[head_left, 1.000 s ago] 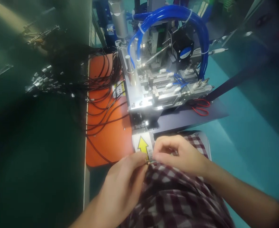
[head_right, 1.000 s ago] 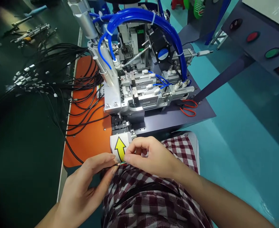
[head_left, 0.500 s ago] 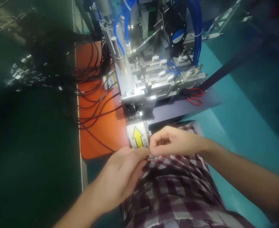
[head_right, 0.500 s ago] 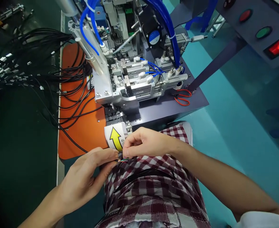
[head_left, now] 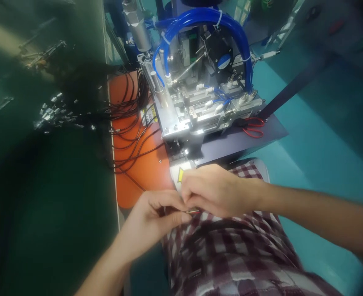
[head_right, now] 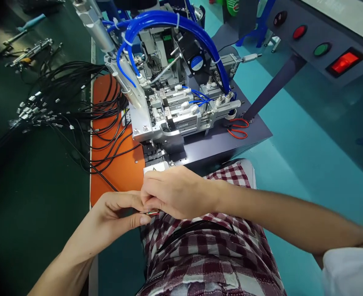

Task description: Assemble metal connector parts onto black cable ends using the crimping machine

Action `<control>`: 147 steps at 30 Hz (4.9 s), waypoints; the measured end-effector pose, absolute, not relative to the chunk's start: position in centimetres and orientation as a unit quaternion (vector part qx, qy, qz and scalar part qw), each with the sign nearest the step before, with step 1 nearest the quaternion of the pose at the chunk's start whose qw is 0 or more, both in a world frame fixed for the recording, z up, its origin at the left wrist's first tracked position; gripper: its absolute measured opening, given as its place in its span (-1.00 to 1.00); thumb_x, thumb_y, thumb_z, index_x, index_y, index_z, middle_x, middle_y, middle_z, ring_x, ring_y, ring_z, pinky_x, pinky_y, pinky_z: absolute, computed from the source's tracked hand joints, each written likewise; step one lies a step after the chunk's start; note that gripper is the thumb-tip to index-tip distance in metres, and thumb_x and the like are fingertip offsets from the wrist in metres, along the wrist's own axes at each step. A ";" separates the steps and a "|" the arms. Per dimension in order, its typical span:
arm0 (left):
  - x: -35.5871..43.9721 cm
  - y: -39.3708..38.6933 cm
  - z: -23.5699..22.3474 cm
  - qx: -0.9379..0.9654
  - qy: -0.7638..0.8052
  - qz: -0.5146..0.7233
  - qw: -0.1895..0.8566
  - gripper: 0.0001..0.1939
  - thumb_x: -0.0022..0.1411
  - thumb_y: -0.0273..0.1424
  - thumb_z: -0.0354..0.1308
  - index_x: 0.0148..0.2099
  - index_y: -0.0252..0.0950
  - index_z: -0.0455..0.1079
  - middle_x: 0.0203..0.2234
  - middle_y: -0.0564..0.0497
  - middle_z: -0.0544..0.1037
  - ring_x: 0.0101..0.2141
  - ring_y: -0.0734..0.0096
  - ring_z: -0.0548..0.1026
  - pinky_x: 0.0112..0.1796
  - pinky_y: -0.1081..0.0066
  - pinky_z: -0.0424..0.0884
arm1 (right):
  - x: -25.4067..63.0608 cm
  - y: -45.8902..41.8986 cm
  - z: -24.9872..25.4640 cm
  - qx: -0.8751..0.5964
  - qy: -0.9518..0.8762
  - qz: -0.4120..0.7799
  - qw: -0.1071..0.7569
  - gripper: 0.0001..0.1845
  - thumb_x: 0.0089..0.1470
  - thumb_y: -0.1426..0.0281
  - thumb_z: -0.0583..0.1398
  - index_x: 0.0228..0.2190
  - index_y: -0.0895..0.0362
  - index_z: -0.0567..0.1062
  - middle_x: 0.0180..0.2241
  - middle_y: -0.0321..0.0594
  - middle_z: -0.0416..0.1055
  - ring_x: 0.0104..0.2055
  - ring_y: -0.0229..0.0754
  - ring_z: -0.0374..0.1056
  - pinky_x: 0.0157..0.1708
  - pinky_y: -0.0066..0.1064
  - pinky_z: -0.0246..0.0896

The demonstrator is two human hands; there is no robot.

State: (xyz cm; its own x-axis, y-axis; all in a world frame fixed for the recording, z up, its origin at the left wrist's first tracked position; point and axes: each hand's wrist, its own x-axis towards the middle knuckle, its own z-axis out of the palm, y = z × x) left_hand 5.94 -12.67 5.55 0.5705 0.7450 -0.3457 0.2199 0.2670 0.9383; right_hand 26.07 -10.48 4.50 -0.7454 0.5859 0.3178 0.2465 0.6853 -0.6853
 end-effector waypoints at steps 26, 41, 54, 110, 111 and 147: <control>7.1 -11.3 4.7 0.427 0.544 0.339 0.638 -0.80 0.11 -0.31 0.29 -0.43 -0.33 0.43 -0.66 0.11 0.43 -0.67 0.67 0.23 -0.61 0.59 0.13 | 25.5 -7.8 4.5 -0.416 -0.740 0.387 0.359 -0.83 0.23 0.46 0.05 -0.38 0.17 0.41 -0.37 -0.24 0.39 -0.37 -0.28 0.30 -0.35 -0.45 0.17; 8.3 -8.3 4.0 0.393 0.549 0.315 0.667 -0.79 0.16 -0.27 0.25 -0.34 -0.30 0.38 -0.65 0.12 0.43 -0.72 0.69 0.17 -0.67 0.60 0.09 | 23.8 -8.9 2.2 -0.525 -0.487 0.536 0.447 -0.93 0.02 0.44 0.20 -0.48 0.17 0.45 -0.51 -0.31 0.37 -0.53 -0.33 0.23 -0.55 -0.48 0.11; 8.5 -8.2 4.1 0.370 0.553 0.321 0.674 -0.79 0.14 -0.27 0.26 -0.32 -0.30 0.35 -0.67 0.11 0.43 -0.73 0.70 0.12 -0.67 0.61 0.07 | 23.6 -8.4 2.5 -0.523 -0.478 0.540 0.455 -0.96 0.00 0.47 0.19 -0.48 0.16 0.42 -0.52 -0.35 0.33 -0.57 -0.37 0.18 -0.59 -0.51 0.08; 8.2 -9.2 4.3 0.376 0.531 0.343 0.678 -0.80 0.17 -0.32 0.23 -0.41 -0.31 0.33 -0.69 0.14 0.39 -0.71 0.71 0.10 -0.61 0.57 0.04 | 23.4 -9.5 2.9 -0.511 -0.561 0.489 0.430 -0.90 0.05 0.48 0.16 -0.49 0.14 0.38 -0.52 -0.35 0.30 -0.53 -0.34 0.19 -0.51 -0.46 0.11; 8.2 -9.1 4.3 0.377 0.528 0.343 0.679 -0.80 0.17 -0.32 0.23 -0.41 -0.32 0.34 -0.68 0.13 0.39 -0.71 0.72 0.10 -0.61 0.57 0.03 | 23.5 -9.5 2.9 -0.508 -0.580 0.463 0.438 -0.89 0.04 0.49 0.16 -0.50 0.15 0.38 -0.51 -0.35 0.30 -0.52 -0.34 0.18 -0.50 -0.46 0.11; 8.2 -6.3 3.7 0.536 0.579 0.302 0.535 -0.82 0.08 -0.30 0.29 -0.36 -0.33 0.49 -0.51 0.02 0.56 -0.48 0.48 0.49 -0.46 0.56 0.37 | 25.1 -8.0 1.2 -0.545 -0.440 0.582 0.412 -0.84 0.03 0.33 0.24 -0.39 0.18 0.50 -0.45 -0.26 0.40 -0.53 -0.32 0.21 -0.58 -0.47 0.08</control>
